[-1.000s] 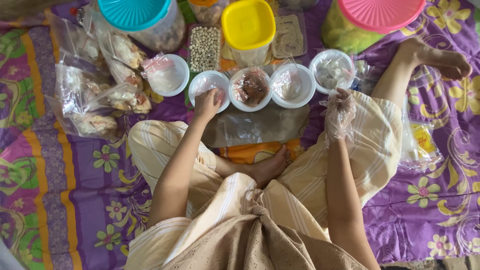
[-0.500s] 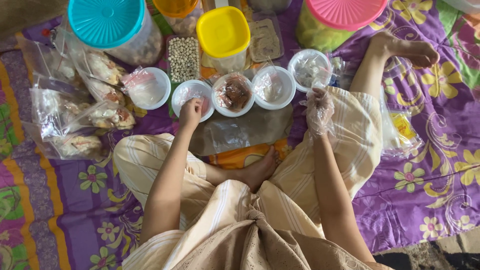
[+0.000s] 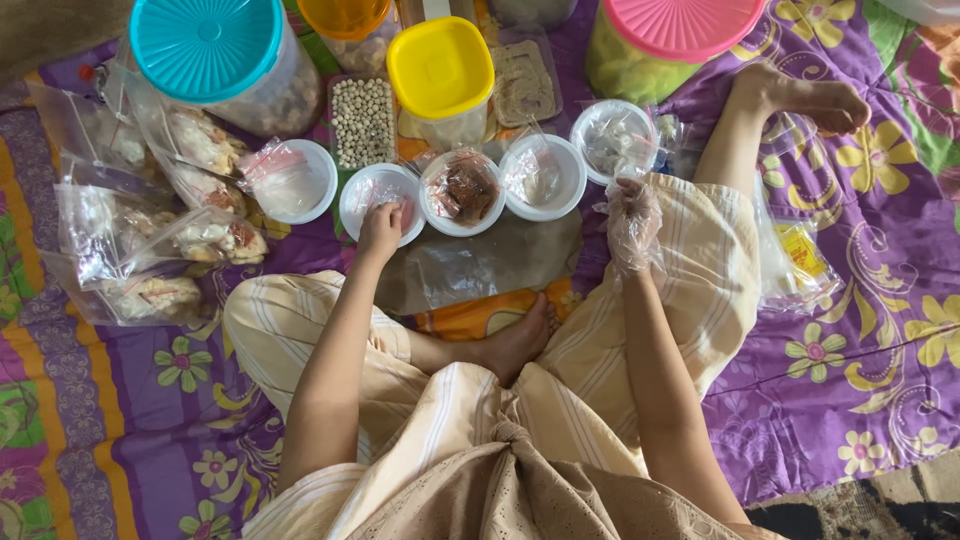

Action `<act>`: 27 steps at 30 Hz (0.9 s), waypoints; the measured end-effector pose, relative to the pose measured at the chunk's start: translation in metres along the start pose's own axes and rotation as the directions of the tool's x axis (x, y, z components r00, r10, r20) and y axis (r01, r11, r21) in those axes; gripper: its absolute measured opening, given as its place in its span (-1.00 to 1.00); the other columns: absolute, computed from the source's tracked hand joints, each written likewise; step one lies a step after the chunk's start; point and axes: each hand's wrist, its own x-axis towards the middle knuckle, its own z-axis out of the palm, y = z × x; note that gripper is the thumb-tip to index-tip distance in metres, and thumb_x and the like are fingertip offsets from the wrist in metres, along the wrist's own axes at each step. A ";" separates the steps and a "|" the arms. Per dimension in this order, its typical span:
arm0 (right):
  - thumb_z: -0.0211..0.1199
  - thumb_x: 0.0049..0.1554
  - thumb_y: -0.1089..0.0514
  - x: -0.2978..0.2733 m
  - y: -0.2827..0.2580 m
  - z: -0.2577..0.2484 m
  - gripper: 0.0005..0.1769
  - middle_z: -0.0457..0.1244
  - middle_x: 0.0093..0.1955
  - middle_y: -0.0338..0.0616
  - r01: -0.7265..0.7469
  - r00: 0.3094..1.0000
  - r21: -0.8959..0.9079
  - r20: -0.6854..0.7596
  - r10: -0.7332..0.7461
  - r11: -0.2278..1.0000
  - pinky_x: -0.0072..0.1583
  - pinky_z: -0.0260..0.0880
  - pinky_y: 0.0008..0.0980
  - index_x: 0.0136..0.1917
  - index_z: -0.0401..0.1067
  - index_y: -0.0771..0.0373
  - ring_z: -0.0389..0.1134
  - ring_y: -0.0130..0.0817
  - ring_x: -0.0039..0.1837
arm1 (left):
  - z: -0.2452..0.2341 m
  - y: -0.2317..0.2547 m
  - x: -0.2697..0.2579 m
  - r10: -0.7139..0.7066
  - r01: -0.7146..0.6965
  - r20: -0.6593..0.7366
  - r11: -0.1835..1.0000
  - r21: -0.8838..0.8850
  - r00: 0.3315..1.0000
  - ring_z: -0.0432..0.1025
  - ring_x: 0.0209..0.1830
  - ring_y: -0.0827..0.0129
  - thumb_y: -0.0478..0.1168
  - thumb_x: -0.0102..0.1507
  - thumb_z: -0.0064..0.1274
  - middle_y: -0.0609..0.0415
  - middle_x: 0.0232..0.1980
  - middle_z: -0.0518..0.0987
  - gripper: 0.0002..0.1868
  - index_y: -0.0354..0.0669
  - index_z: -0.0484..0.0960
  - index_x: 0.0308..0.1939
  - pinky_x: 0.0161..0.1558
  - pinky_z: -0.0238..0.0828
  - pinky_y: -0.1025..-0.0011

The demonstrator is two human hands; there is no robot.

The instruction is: Packaging various food items into small plastic bags while sitting on the floor

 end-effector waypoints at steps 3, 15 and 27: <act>0.26 0.13 0.20 -0.001 0.007 0.002 -0.76 0.41 -0.15 -0.11 0.029 1.000 -0.028 -0.001 -0.029 0.999 -0.10 0.47 -0.16 0.01 0.66 -0.05 0.48 -0.05 -0.14 | -0.012 0.010 -0.002 -0.027 0.026 0.041 1.000 0.015 0.999 0.47 0.14 -0.05 -0.23 0.43 -0.15 -0.09 0.06 0.54 -0.72 -0.18 0.60 0.14 0.12 0.47 0.11; 0.23 0.14 0.28 -0.004 0.000 0.001 -0.73 0.34 -0.36 -0.20 0.026 0.999 0.103 0.043 -0.030 0.994 -0.23 0.36 -0.49 0.05 0.64 0.02 0.32 -0.47 -0.31 | -0.017 -0.001 0.007 0.292 -0.276 0.046 0.823 0.496 0.955 0.37 0.18 -0.06 -0.46 -0.03 0.35 -0.11 0.24 0.34 -0.28 -0.05 0.56 0.22 0.05 0.42 0.09; 0.20 0.19 0.27 -0.005 0.006 0.001 -0.76 0.35 -0.34 -0.15 -0.005 0.996 0.157 0.089 -0.009 0.988 -0.28 0.32 -0.46 0.06 0.61 0.08 0.30 -0.44 -0.36 | -0.013 -0.003 0.014 0.238 -0.233 0.050 0.849 0.474 0.970 0.51 0.02 -0.13 -0.49 -0.01 0.28 -0.11 0.24 0.32 -0.24 -0.04 0.46 0.27 -0.05 0.50 0.01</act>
